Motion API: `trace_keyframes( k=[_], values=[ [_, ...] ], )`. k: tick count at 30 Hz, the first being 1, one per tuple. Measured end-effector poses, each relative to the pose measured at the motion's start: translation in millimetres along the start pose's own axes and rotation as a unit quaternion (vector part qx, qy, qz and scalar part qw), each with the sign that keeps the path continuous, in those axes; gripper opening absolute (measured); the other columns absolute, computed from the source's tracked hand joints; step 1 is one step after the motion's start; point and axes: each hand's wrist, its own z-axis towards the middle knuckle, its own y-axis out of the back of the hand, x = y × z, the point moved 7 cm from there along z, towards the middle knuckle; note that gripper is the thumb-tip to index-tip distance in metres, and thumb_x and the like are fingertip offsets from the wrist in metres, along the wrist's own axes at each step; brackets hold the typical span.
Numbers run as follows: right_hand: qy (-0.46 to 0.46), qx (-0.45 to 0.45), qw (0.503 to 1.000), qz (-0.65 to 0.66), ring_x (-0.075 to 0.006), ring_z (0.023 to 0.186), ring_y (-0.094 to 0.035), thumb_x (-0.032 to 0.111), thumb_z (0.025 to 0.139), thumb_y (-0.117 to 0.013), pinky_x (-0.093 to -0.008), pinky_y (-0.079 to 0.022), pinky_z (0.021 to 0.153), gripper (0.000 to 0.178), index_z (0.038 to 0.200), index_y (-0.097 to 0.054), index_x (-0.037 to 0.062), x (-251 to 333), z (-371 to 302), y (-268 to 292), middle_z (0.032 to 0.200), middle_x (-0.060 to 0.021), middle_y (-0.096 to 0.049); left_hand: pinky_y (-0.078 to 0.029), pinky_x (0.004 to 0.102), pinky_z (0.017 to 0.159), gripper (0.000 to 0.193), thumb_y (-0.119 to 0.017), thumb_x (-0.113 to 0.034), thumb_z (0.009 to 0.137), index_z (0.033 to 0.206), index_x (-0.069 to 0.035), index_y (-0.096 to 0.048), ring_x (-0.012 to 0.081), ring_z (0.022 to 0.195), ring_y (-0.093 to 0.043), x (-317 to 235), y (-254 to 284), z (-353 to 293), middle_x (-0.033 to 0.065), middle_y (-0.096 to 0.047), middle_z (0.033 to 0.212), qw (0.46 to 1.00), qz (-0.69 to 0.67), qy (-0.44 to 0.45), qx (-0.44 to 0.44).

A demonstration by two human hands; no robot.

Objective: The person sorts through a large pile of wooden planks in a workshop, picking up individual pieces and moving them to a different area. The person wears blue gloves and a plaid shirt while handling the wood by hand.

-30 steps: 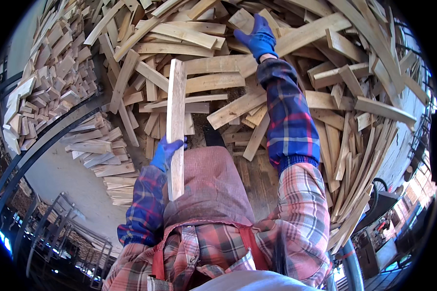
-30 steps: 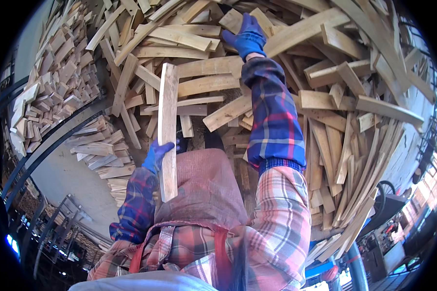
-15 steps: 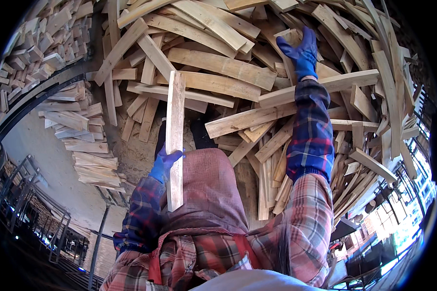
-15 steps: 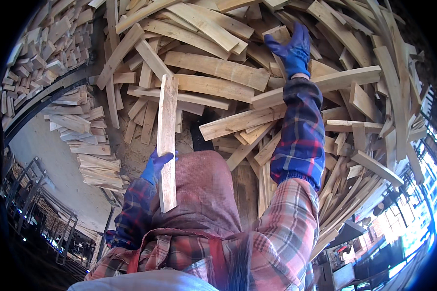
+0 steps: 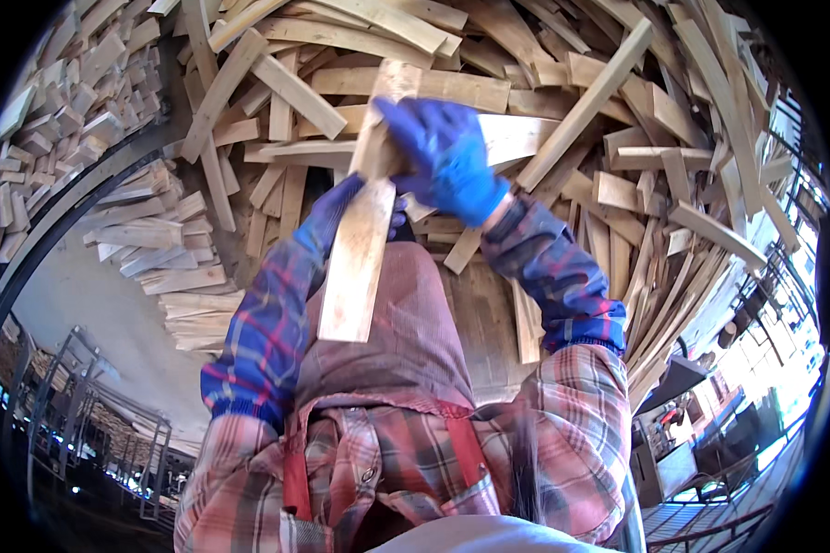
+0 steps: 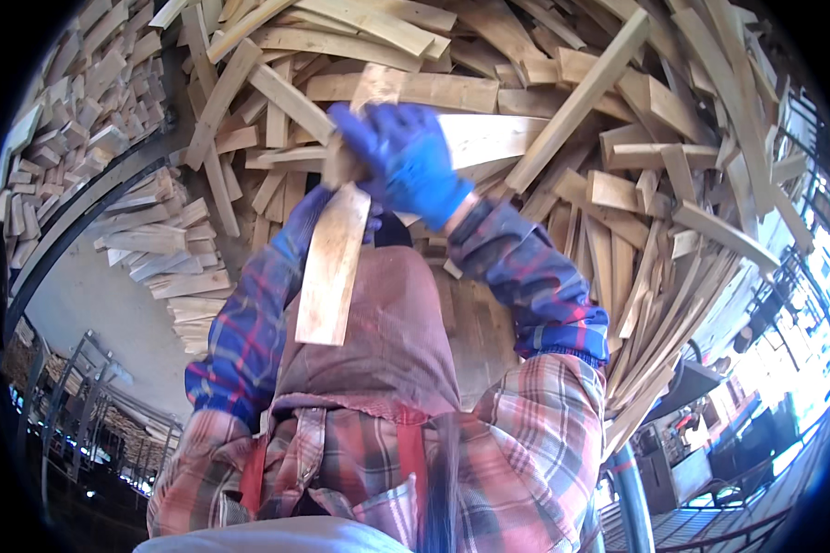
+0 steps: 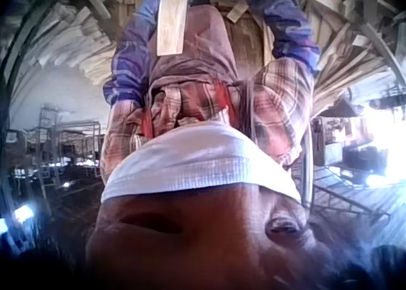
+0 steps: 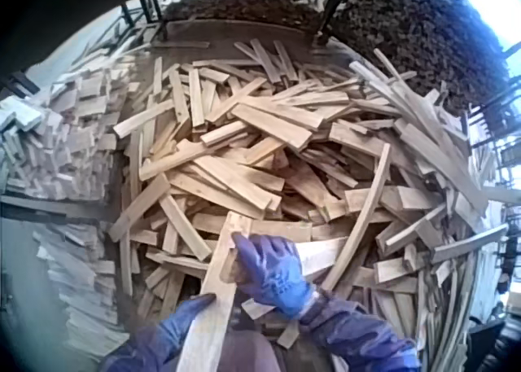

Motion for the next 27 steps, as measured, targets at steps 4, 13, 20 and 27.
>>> trace_keyframes(
  k=[4, 13, 20, 27],
  values=[
    [0.126, -0.016, 0.989, 0.082, -0.0287, 0.104, -0.06, 0.029, 0.055, -0.075, -0.0445, -0.047, 0.087, 0.084, 0.135, -0.05, 0.0201, 127.6, -58.7, -19.9, 0.12, -0.0136, -0.058, -0.053, 0.0383, 0.084, 0.068, -0.056, -0.053, 0.09, 0.132, 0.0, -0.048, 0.0234, 0.097, -0.062, 15.4, 0.7, 6.3, 0.0152, -0.061, 0.118, 0.968, 0.227, 0.007, -0.105],
    [-0.406, -0.182, 0.871, 0.209, -0.0345, 0.134, -0.035, 0.033, 0.073, -0.076, -0.0456, -0.035, 0.107, 0.092, 0.142, -0.03, -0.0063, 80.6, -225.8, -72.6, 0.142, -0.0273, -0.033, -0.047, 0.0292, 0.095, 0.032, -0.058, -0.016, 0.094, 0.121, 0.0, -0.06, 0.0169, 0.101, -0.061, 124.4, 61.1, 24.1, 0.0089, -0.066, 0.106, 0.958, 0.173, 0.178, -0.142],
    [-0.588, -0.27, 0.565, 0.511, -0.0226, 0.105, -0.056, 0.012, 0.079, -0.069, -0.0305, -0.049, 0.087, 0.079, 0.144, -0.027, -0.0044, 55.7, -285.0, -100.1, 0.128, -0.0178, -0.049, -0.053, 0.0327, 0.084, 0.039, -0.066, -0.025, 0.085, 0.114, 0.0, -0.063, 0.0193, 0.083, -0.067, 123.6, 58.9, 9.9, 0.0109, -0.068, 0.098, 0.948, 0.276, 0.082, -0.136],
    [-0.524, -0.254, 0.565, 0.585, -0.0162, 0.09, -0.057, 0.015, 0.084, -0.067, -0.026, -0.048, 0.077, 0.069, 0.142, -0.034, -0.0027, 126.7, -248.3, -60.4, 0.104, -0.0063, -0.056, -0.056, 0.033, 0.07, 0.049, -0.071, -0.03, 0.083, 0.118, 0.002, -0.059, 0.0203, 0.077, -0.068, 60.6, 29.8, -60.9, 0.0128, -0.068, 0.096, 0.943, 0.273, 0.033, -0.19]
  ],
)
